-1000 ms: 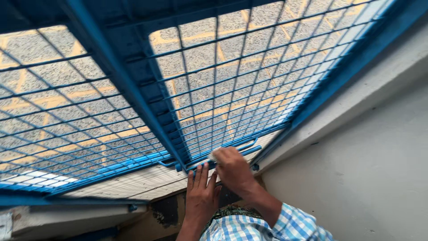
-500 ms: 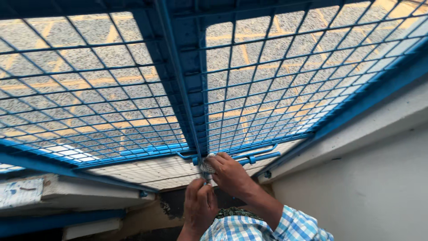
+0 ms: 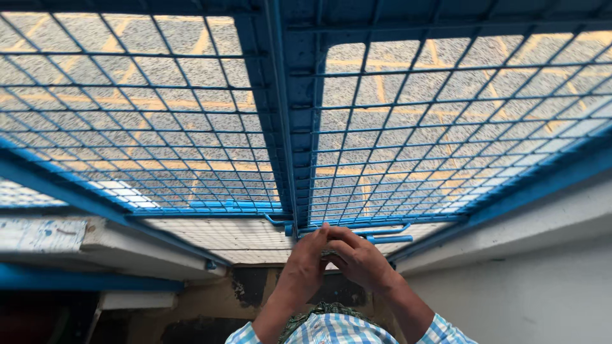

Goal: The person wipes the blue metal window grill and the adjacent white wall using a cloth. They systematically clean the vertical and horizontal bars of the grill, moving from the right side to the left, and also wipe the window sill and the wall surface.

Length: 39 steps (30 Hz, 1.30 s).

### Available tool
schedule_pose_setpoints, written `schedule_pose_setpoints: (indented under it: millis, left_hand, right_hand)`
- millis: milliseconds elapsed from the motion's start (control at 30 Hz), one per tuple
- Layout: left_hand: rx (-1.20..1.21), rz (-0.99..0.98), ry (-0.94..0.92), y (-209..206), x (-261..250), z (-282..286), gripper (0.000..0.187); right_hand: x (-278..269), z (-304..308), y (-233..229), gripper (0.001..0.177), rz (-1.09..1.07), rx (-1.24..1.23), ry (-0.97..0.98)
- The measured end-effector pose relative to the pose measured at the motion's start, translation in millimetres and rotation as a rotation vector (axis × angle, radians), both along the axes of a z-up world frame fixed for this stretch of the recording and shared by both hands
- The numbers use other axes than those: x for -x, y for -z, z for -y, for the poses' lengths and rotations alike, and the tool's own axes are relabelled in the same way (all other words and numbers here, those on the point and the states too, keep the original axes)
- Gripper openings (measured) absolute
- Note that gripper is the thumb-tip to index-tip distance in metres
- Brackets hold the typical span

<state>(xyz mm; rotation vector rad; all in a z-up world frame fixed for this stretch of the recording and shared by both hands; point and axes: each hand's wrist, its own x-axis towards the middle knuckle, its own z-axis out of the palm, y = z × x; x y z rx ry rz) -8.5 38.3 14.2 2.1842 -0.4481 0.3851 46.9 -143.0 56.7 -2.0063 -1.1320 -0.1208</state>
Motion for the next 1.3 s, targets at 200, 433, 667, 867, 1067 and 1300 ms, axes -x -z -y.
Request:
schedule_pose_setpoints:
  millis: [200,433,667,867,1067,1300]
  left_hand:
    - [-0.01,0.125,-0.158,-7.2,1.7,14.5,0.07]
    - [-0.328,0.427,-0.495,-6.3,0.7,28.1,0.04]
    - [-0.305,0.256,-0.564,2.7,0.9,58.6,0.037]
    - [-0.132,0.193,-0.374,5.9,1.5,94.4,0.036]
    - [-0.115,0.375,-0.316,6.9,2.0,109.6,0.044]
    - [-0.138,0.38,-0.707,14.9,-17.7,69.5,0.046]
  right_hand:
    - [-0.8,7.6,-3.7,0.03,0.199,-0.064,0.008]
    - [8.5,37.2,9.4,0.022,0.371,-0.368,0.238]
    - [-13.7,98.3,13.5,0.018,0.646,-0.331,0.405]
    - [-39.7,142.4,-3.2,0.038,0.886,-0.257,0.529]
    - [-43.5,141.2,-13.9,0.05,0.654,-0.181,0.719]
    - [-40.3,136.4,-23.0,0.036,0.552,-0.044,0.698]
